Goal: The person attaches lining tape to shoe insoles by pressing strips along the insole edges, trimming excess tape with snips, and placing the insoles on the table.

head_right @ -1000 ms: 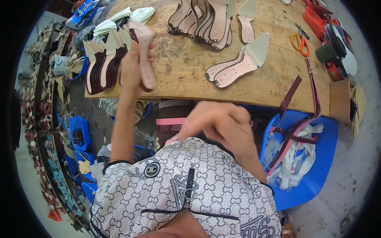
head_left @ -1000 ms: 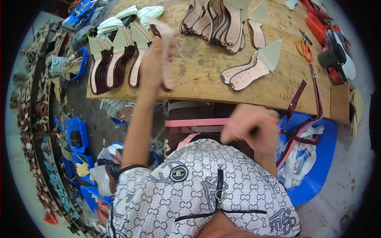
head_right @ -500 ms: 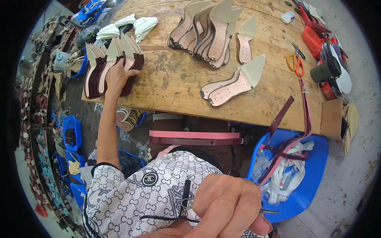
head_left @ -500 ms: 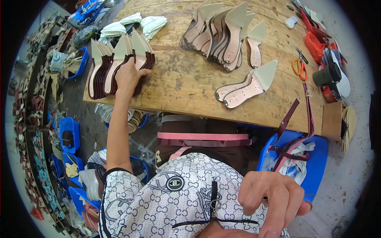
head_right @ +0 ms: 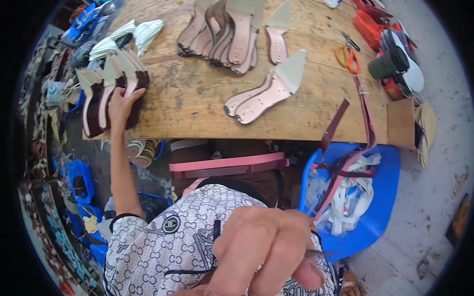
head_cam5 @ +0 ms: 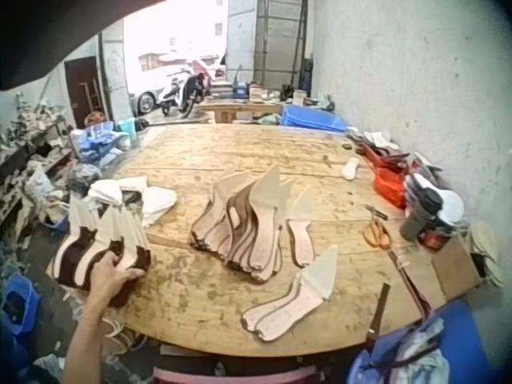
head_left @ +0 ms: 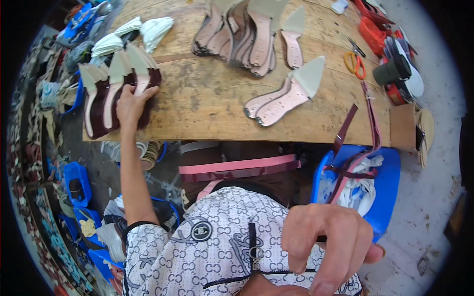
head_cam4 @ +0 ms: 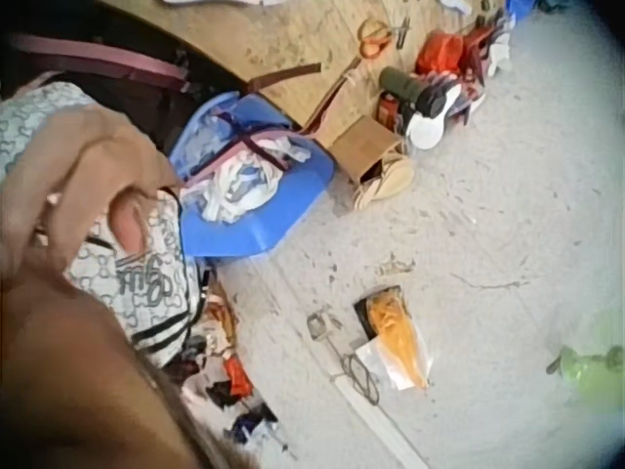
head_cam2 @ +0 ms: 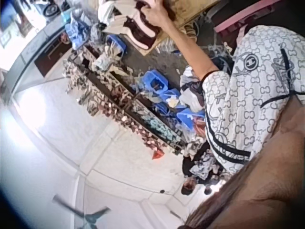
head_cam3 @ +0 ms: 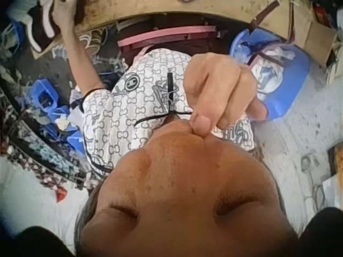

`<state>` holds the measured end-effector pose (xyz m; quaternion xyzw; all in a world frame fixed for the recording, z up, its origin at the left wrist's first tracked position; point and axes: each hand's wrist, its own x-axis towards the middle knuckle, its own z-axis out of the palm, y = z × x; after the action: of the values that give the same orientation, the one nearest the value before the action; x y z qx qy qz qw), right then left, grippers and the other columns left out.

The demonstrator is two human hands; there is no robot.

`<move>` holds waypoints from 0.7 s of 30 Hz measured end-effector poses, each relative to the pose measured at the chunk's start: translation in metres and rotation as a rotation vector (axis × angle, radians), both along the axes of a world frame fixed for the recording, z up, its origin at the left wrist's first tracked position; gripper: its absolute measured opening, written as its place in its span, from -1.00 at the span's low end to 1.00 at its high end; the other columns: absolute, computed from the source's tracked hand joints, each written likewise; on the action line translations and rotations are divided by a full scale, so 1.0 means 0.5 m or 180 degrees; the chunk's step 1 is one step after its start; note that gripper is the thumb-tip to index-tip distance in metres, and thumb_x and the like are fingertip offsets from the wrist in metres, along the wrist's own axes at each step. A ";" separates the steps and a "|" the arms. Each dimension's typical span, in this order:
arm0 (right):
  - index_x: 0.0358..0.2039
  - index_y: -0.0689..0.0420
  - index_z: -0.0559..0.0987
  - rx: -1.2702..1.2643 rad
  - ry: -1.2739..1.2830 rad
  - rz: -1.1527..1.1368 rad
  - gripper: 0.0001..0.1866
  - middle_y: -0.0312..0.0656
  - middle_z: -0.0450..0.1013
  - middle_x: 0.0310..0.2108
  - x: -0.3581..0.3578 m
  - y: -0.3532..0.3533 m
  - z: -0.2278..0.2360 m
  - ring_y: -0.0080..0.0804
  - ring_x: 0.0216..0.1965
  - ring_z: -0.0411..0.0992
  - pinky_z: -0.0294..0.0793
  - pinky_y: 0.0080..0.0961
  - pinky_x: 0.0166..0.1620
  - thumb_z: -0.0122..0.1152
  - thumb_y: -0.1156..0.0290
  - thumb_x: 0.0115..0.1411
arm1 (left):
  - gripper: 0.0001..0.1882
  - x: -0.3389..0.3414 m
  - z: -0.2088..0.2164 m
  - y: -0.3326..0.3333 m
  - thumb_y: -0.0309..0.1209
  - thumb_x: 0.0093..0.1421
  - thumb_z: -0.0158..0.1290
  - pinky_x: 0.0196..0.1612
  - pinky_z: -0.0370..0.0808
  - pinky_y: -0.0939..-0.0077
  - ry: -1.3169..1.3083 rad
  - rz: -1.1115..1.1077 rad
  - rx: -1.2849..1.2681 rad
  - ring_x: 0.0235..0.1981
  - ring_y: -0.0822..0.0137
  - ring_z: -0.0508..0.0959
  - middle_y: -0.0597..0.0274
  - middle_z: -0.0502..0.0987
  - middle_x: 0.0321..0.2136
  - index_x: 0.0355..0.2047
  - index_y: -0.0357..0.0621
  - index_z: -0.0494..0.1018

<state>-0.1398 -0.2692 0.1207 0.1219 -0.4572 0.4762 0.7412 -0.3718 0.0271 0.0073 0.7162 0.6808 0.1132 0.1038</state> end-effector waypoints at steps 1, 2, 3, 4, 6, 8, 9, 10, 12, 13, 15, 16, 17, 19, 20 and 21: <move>-0.35 0.22 0.47 0.0010 0.0146 -0.0019 -0.60 0.06 0.52 -0.28 0.000 0.006 0.003 -0.39 -0.61 0.47 0.42 -0.64 -0.60 -0.21 0.17 0.39 | -0.17 -0.004 -0.002 0.008 0.28 -0.24 0.20 -0.20 0.44 0.15 0.0054 -0.0035 -0.0014 -0.26 -0.08 0.56 -0.13 0.56 -0.33 -0.18 -0.19 0.44; -0.35 0.22 0.47 -0.0011 0.0125 -0.0011 -0.60 0.06 0.52 -0.28 0.008 0.007 0.010 -0.39 -0.61 0.47 0.42 -0.64 -0.60 -0.21 0.17 0.39 | -0.17 -0.001 -0.016 0.007 0.31 -0.22 0.17 -0.18 0.44 0.13 0.0031 -0.0017 0.0124 -0.23 -0.10 0.55 -0.15 0.56 -0.30 -0.16 -0.15 0.44; -0.35 0.22 0.48 0.0084 0.0016 0.0069 -0.61 0.06 0.52 -0.28 0.020 0.006 0.023 -0.38 -0.59 0.49 0.46 -0.63 -0.58 -0.20 0.18 0.38 | -0.17 0.032 -0.021 0.005 0.32 -0.21 0.16 -0.16 0.44 0.11 -0.0016 0.0006 0.0187 -0.21 -0.12 0.55 -0.16 0.56 -0.29 -0.14 -0.13 0.43; -0.35 0.22 0.48 0.0192 -0.0015 0.0245 -0.61 0.07 0.52 -0.28 0.022 0.014 0.022 -0.36 -0.58 0.50 0.49 -0.63 -0.55 -0.18 0.18 0.38 | -0.16 0.043 -0.020 -0.006 0.33 -0.20 0.14 -0.14 0.44 0.09 0.0018 0.0124 0.0263 -0.19 -0.13 0.54 -0.16 0.56 -0.28 -0.12 -0.11 0.43; -0.35 0.23 0.49 0.0160 -0.0050 0.0271 -0.63 0.08 0.53 -0.29 0.015 0.003 0.019 -0.34 -0.54 0.52 0.53 -0.62 -0.50 -0.16 0.20 0.37 | -0.16 0.057 -0.014 -0.033 0.36 -0.18 0.10 -0.12 0.44 0.04 0.0078 0.0262 0.0292 -0.15 -0.16 0.53 -0.17 0.55 -0.25 -0.11 -0.09 0.42; -0.36 0.23 0.52 0.0028 0.0058 0.0185 -0.63 0.10 0.53 -0.29 -0.001 -0.001 0.017 -0.30 -0.50 0.54 0.54 -0.60 -0.48 -0.11 0.19 0.36 | -0.23 0.058 -0.039 -0.031 0.33 -0.11 0.08 -0.20 0.45 -0.01 0.0149 0.0124 0.0692 -0.23 -0.20 0.53 -0.18 0.55 -0.28 -0.14 -0.09 0.43; -0.36 0.23 0.52 0.0094 0.0036 0.0154 -0.63 0.10 0.53 -0.29 -0.004 -0.005 0.022 -0.30 -0.50 0.54 0.54 -0.60 -0.48 -0.11 0.19 0.36 | -0.24 0.061 -0.044 -0.029 0.32 -0.10 0.09 -0.23 0.45 -0.02 0.0089 0.0091 0.0686 -0.24 -0.20 0.54 -0.17 0.55 -0.30 -0.17 -0.10 0.43; -0.37 0.23 0.53 -0.0084 0.0229 0.0139 -0.62 0.13 0.52 -0.27 -0.010 -0.010 0.024 -0.26 -0.48 0.55 0.55 -0.58 -0.47 -0.09 0.18 0.35 | -0.26 0.061 -0.047 -0.036 0.30 -0.10 0.09 -0.25 0.45 -0.03 0.0019 0.0063 0.0669 -0.26 -0.19 0.54 -0.17 0.55 -0.31 -0.19 -0.12 0.43; -0.38 0.23 0.54 -0.0209 0.0376 0.0070 -0.62 0.15 0.51 -0.26 -0.005 -0.007 0.037 -0.23 -0.45 0.55 0.56 -0.56 -0.47 -0.06 0.18 0.34 | -0.27 0.069 -0.044 -0.043 0.29 -0.09 0.09 -0.28 0.44 -0.04 0.0049 0.0034 0.0712 -0.28 -0.17 0.54 -0.12 0.55 -0.34 -0.24 -0.16 0.41; -0.39 0.23 0.54 -0.0235 0.0237 0.0324 -0.62 0.17 0.50 -0.24 -0.001 0.003 0.046 -0.19 -0.44 0.55 0.57 -0.53 -0.47 -0.05 0.17 0.33 | -0.28 0.052 -0.050 -0.044 0.29 -0.08 0.08 -0.29 0.43 -0.04 0.0112 0.0073 0.0755 -0.29 -0.16 0.54 -0.10 0.55 -0.35 -0.26 -0.17 0.41; -0.38 0.25 0.54 -0.0039 0.0085 0.0764 -0.62 0.25 0.46 -0.17 0.003 0.001 0.034 -0.06 -0.40 0.56 0.59 -0.46 -0.44 -0.03 0.17 0.32 | -0.31 0.038 -0.046 -0.051 0.26 -0.05 0.08 -0.31 0.43 -0.03 0.0245 0.0114 0.0748 -0.31 -0.15 0.53 -0.06 0.54 -0.37 -0.29 -0.19 0.40; -0.38 0.25 0.54 -0.0026 0.0058 0.0737 -0.62 0.25 0.46 -0.17 0.000 -0.006 0.029 -0.06 -0.40 0.56 0.59 -0.46 -0.44 -0.03 0.17 0.32 | -0.31 0.040 -0.047 -0.050 0.26 -0.05 0.08 -0.31 0.43 -0.03 0.0216 0.0090 0.0765 -0.31 -0.15 0.53 -0.06 0.54 -0.37 -0.29 -0.19 0.40; -0.36 0.25 0.54 0.0082 0.0058 0.0404 -0.61 0.26 0.44 -0.13 -0.003 -0.012 0.027 -0.02 -0.37 0.56 0.60 -0.45 -0.42 -0.03 0.16 0.32 | -0.32 0.042 -0.051 -0.049 0.25 -0.04 0.09 -0.31 0.43 -0.03 0.0190 0.0056 0.0853 -0.31 -0.15 0.53 -0.06 0.54 -0.36 -0.29 -0.19 0.40; -0.34 0.26 0.54 0.0170 0.0063 0.0045 -0.61 0.28 0.41 -0.08 0.000 -0.021 0.031 0.02 -0.34 0.56 0.60 -0.44 -0.40 -0.02 0.15 0.32 | -0.33 0.046 -0.052 -0.051 0.23 -0.04 0.09 -0.31 0.43 -0.03 0.0165 -0.0007 0.0919 -0.30 -0.15 0.53 -0.06 0.53 -0.35 -0.30 -0.19 0.40; -0.29 0.25 0.53 0.0280 -0.0280 -0.0324 -0.62 0.24 0.39 -0.02 0.010 -0.023 0.035 0.03 -0.33 0.56 0.59 -0.51 -0.42 -0.03 0.14 0.32 | -0.33 0.048 -0.050 -0.053 0.22 -0.04 0.10 -0.29 0.44 -0.02 0.0139 -0.0020 0.0922 -0.30 -0.15 0.53 -0.05 0.54 -0.33 -0.27 -0.18 0.41; -0.24 0.25 0.52 0.0391 -0.0632 -0.0709 -0.61 0.20 0.36 0.04 0.022 -0.025 0.037 0.04 -0.33 0.56 0.59 -0.58 -0.43 -0.04 0.14 0.32 | -0.33 0.059 -0.047 -0.049 0.21 -0.04 0.11 -0.28 0.44 -0.01 0.0105 -0.0050 0.0931 -0.29 -0.15 0.53 -0.05 0.54 -0.32 -0.24 -0.18 0.42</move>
<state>-0.1286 -0.2816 0.1390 0.0679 -0.5671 0.3719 0.7318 -0.3426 0.0027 -0.0164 0.7307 0.6530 0.1986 -0.0120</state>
